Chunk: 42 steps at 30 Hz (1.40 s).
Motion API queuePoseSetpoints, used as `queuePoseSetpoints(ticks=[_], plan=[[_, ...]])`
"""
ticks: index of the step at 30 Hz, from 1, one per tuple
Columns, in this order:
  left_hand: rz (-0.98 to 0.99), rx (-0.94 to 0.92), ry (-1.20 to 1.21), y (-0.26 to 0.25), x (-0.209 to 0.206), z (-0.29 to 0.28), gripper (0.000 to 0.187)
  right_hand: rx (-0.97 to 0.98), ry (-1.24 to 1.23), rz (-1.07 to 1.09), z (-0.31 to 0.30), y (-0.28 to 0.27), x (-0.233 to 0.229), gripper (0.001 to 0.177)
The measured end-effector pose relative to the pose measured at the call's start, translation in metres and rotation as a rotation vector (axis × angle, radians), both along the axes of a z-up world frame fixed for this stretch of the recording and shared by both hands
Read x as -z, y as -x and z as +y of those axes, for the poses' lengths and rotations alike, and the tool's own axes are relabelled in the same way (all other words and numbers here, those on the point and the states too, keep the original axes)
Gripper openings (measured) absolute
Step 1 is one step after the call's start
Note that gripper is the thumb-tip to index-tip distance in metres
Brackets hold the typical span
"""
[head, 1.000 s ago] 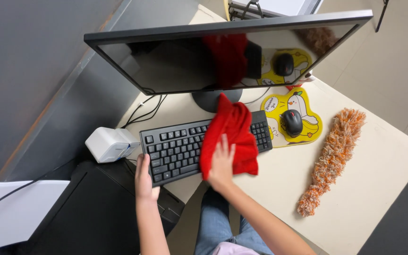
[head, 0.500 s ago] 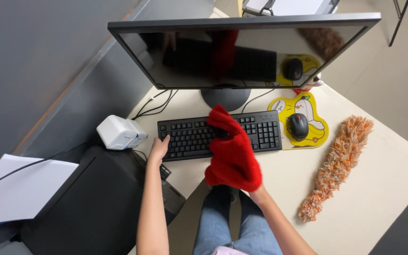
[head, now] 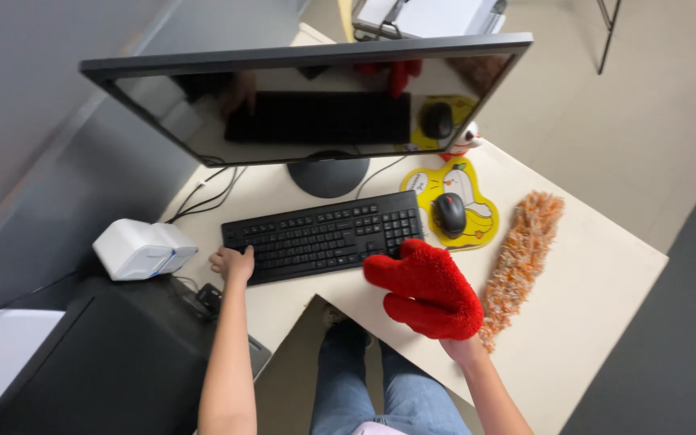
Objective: The person wipes a printer, a white power adapter, a keyboard, a computer mouse, and a mousepad using a red cloth. The person lifts the keyboard to wipe its underside and then places it back on the desk.
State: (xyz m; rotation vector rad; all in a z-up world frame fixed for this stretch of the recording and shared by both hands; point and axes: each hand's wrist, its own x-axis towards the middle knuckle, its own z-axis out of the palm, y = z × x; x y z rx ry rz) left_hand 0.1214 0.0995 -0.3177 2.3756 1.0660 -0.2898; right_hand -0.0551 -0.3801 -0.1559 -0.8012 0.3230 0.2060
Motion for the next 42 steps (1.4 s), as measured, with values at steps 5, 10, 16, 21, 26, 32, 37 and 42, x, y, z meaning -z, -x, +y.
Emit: queuePoseSetpoints(ticks=[5, 10, 16, 21, 26, 32, 37, 42], plan=[[-0.267, 0.408, -0.159, -0.008, -0.09, -0.139, 0.092, 0.065, 0.008, 0.023, -0.038, 0.008, 0.006, 0.058], [-0.421, 0.94, -0.1, -0.044, -0.097, -0.277, 0.09, 0.07, 0.059, 0.095, -0.057, 0.0, 0.002, 0.055], [-0.189, 1.009, -0.11, -0.08, -0.092, -0.34, 0.068, 0.04, 0.145, 0.196, -0.079, 0.003, 0.055, 0.039], [-0.235, 0.999, -0.099, -0.089, -0.079, -0.342, 0.053, -0.077, 0.012, 0.193, -0.079, 0.013, 0.06, 0.04], [-0.178, 1.01, 0.06, -0.083, -0.094, -0.344, 0.041, -0.054, 0.053, 0.176, -0.086, 0.011, 0.086, 0.046], [-0.187, 1.059, 0.181, -0.07, -0.073, -0.343, 0.042, 0.066, 0.03, 0.19, -0.081, -0.014, 0.099, 0.054], [-0.177, 1.028, 0.16, -0.051, -0.115, -0.349, 0.052, 0.11, 0.013, 0.187, -0.086, -0.009, 0.11, 0.056], [-0.457, 1.056, 0.072, -0.043, -0.148, -0.344, 0.056, 0.133, 0.038, 0.19, -0.109, -0.012, 0.1, 0.057]])
